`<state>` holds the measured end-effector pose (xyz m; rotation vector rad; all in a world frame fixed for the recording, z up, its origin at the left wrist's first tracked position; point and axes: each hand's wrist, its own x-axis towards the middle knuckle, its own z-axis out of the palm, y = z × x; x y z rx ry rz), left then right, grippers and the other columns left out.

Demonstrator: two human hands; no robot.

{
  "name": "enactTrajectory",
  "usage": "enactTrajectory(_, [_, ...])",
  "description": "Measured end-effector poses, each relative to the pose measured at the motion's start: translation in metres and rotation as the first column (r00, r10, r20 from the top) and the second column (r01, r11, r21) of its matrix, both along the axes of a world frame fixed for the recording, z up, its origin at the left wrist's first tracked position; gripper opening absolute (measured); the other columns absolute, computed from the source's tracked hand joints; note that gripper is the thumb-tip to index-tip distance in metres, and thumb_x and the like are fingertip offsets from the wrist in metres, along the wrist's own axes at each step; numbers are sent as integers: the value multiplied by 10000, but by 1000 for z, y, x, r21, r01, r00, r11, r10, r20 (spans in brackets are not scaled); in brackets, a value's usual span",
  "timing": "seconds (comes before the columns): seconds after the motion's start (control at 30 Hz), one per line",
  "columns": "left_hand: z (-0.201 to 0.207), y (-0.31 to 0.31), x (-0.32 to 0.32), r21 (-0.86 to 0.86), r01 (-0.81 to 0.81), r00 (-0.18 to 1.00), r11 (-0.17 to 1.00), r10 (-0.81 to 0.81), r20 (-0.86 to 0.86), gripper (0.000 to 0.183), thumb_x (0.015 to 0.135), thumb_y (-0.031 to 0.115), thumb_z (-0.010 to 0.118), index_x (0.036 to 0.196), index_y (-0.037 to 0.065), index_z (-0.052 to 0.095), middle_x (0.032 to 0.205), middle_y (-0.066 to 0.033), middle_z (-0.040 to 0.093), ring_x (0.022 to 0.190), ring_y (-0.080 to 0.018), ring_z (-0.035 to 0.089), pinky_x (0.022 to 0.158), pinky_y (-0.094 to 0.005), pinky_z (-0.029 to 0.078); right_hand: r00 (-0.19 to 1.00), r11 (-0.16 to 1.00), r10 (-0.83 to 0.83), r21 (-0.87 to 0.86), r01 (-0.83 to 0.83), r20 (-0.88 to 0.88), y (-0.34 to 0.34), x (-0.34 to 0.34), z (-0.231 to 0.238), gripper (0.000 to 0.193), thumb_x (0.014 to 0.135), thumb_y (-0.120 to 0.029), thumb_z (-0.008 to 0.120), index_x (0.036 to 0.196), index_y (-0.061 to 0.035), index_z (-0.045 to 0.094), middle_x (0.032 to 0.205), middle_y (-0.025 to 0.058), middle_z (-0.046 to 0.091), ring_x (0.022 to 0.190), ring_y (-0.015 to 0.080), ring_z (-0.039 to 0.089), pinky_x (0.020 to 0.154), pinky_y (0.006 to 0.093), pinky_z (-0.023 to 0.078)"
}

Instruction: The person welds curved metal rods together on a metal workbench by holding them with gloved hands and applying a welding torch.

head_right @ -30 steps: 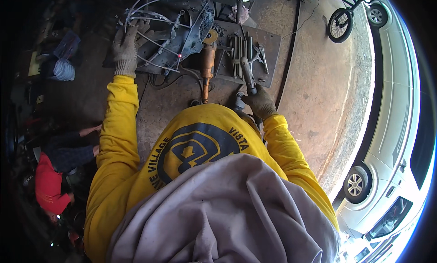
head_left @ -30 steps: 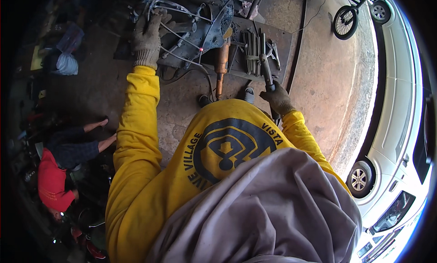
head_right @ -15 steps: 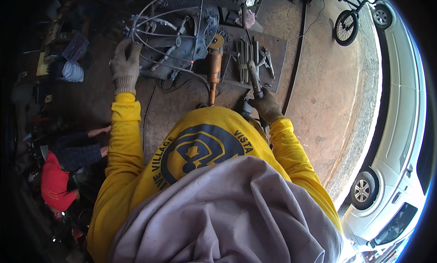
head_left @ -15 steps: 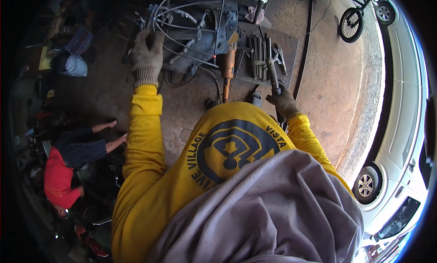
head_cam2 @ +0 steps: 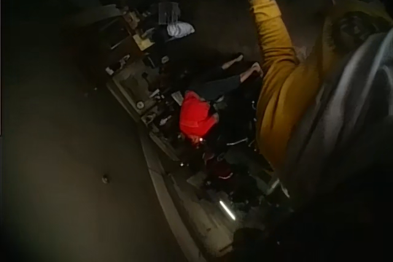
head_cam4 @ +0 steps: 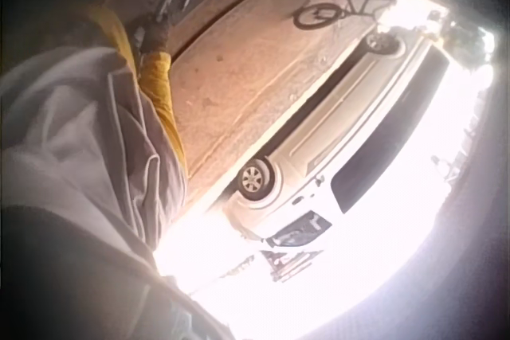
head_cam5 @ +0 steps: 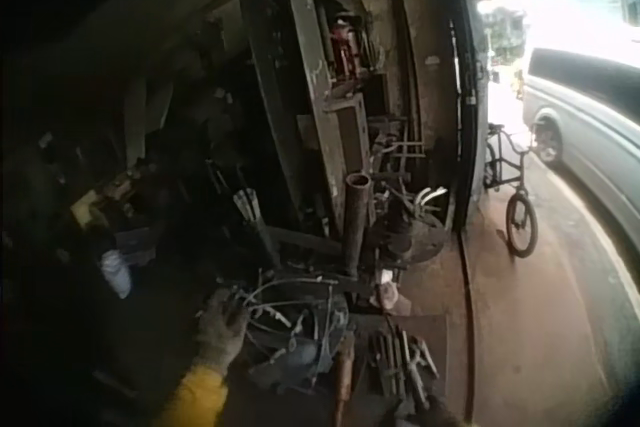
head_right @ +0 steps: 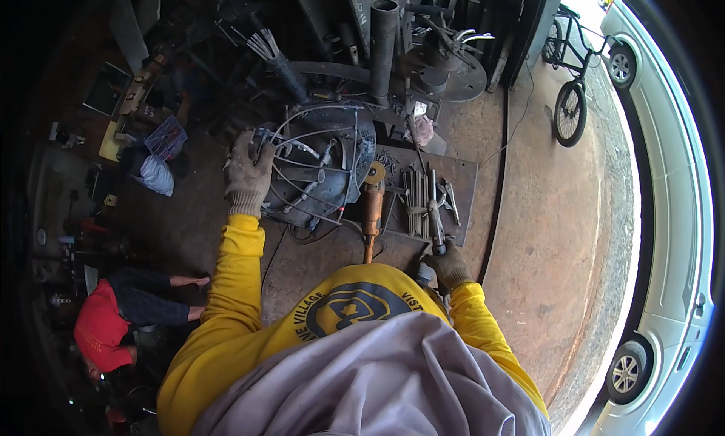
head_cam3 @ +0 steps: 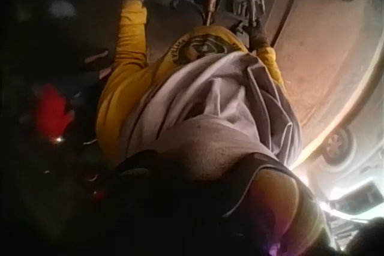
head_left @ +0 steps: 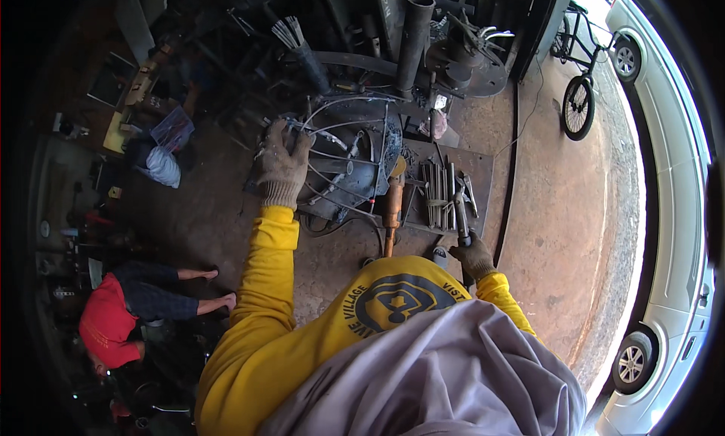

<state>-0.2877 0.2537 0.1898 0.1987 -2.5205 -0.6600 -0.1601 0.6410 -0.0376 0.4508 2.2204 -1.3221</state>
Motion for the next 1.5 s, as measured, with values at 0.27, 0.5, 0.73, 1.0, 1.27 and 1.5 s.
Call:
enactTrajectory(0.27, [20,-55,-159,-161,16,999,987,-22,-35,346,900,416,633,1082,135,720,1158,-134,705,1067,-344,667,941,-433,519,996,996,-81,44,79,30,17,22,-14,621,725,-285,802,1216,8,560,989,165,666,903,308,634,850,409,501])
enactTrajectory(0.5, [31,-96,-275,-45,-302,927,952,305,220,445,888,511,585,1163,193,731,1257,-122,679,1211,-329,615,1059,-407,472,969,967,-245,73,243,16,27,57,-13,683,725,-262,814,1290,0,533,955,99,616,853,246,587,819,388,497])
enactTrajectory(0.73, [26,-105,-306,-214,-268,911,939,319,260,477,931,532,497,1215,207,698,1273,-156,657,1200,-370,608,1027,-467,483,935,932,-352,105,348,27,12,87,15,572,737,-260,809,1195,-34,550,864,66,585,780,210,563,741,376,491])
enactTrajectory(1.0, [46,-102,-307,-302,-200,946,932,264,186,504,965,527,418,1195,180,702,1233,-160,673,1170,-377,621,1013,-464,490,941,925,-336,204,319,51,-12,78,30,656,727,-259,802,1282,-25,540,948,91,643,850,242,618,800,388,515])
enactTrajectory(1.27, [111,-106,-308,-699,-532,846,477,310,-433,428,1032,284,450,1406,77,473,1420,-192,499,1166,-367,587,976,-481,485,949,938,-311,144,315,-44,-32,78,29,718,714,-267,828,1297,8,510,958,111,628,857,249,601,800,390,507])
enactTrajectory(1.5, [220,-60,-129,55,869,316,491,-466,-827,303,1041,309,544,1212,60,559,934,-87,640,847,-188,654,860,-330,542,910,909,-399,-176,377,-113,-63,67,44,621,741,-149,808,1275,-7,525,941,51,604,834,165,579,775,322,510])
